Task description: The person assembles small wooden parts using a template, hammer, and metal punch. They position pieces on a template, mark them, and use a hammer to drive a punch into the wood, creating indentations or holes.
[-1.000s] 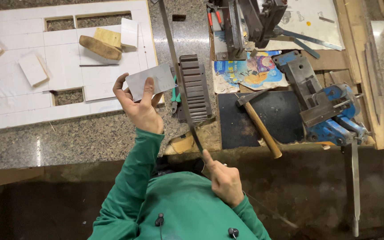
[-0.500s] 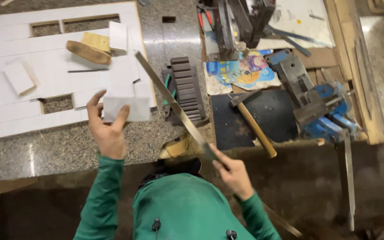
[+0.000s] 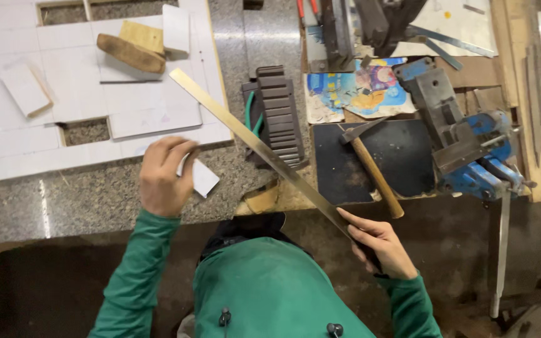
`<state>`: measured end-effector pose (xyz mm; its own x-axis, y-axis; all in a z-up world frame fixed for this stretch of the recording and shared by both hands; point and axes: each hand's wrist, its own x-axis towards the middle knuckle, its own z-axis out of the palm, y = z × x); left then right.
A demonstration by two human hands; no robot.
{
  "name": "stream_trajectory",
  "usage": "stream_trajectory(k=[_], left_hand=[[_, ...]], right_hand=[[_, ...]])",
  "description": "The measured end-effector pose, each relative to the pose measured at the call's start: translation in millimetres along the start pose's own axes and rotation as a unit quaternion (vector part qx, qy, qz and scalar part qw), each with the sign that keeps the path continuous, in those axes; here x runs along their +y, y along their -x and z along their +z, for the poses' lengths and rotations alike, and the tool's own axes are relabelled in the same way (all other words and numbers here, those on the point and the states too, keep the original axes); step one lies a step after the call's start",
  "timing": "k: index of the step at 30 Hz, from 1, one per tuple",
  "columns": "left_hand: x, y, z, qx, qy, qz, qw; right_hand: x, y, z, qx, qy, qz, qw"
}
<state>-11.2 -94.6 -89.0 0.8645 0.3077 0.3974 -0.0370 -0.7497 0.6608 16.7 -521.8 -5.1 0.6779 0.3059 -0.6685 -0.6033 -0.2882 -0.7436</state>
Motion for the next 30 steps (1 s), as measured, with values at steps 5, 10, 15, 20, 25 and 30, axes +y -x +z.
stream_trajectory(k=[5,10,15,20,25,30], left_hand=[[47.8,-62.9,-44.3,-0.054,0.022,0.253,0.966],[43.7,-104.4,-47.0,-0.191,0.031,0.321,0.927],[27.6,-112.3,-43.5,-0.281,0.083,0.32,0.901],[19.5,-118.0,-54.6,-0.344,0.123,0.266,0.892],[15.2,-110.4,-76.0,-0.326,0.135,0.256,0.9],[24.0,-93.4,-93.7,-0.301,0.137,0.257,0.908]], right_hand=[[-4.2,3.9,-0.2,-0.009,-0.005,-0.007,1.0],[-10.9,13.6,8.8,0.031,0.026,0.031,0.999],[-13.1,16.2,21.6,0.033,0.066,0.028,0.997],[-10.8,17.1,25.3,0.014,0.089,0.018,0.996],[-1.5,29.2,18.9,0.006,0.044,0.009,0.999],[9.7,35.7,3.3,-0.046,0.048,-0.029,0.997]])
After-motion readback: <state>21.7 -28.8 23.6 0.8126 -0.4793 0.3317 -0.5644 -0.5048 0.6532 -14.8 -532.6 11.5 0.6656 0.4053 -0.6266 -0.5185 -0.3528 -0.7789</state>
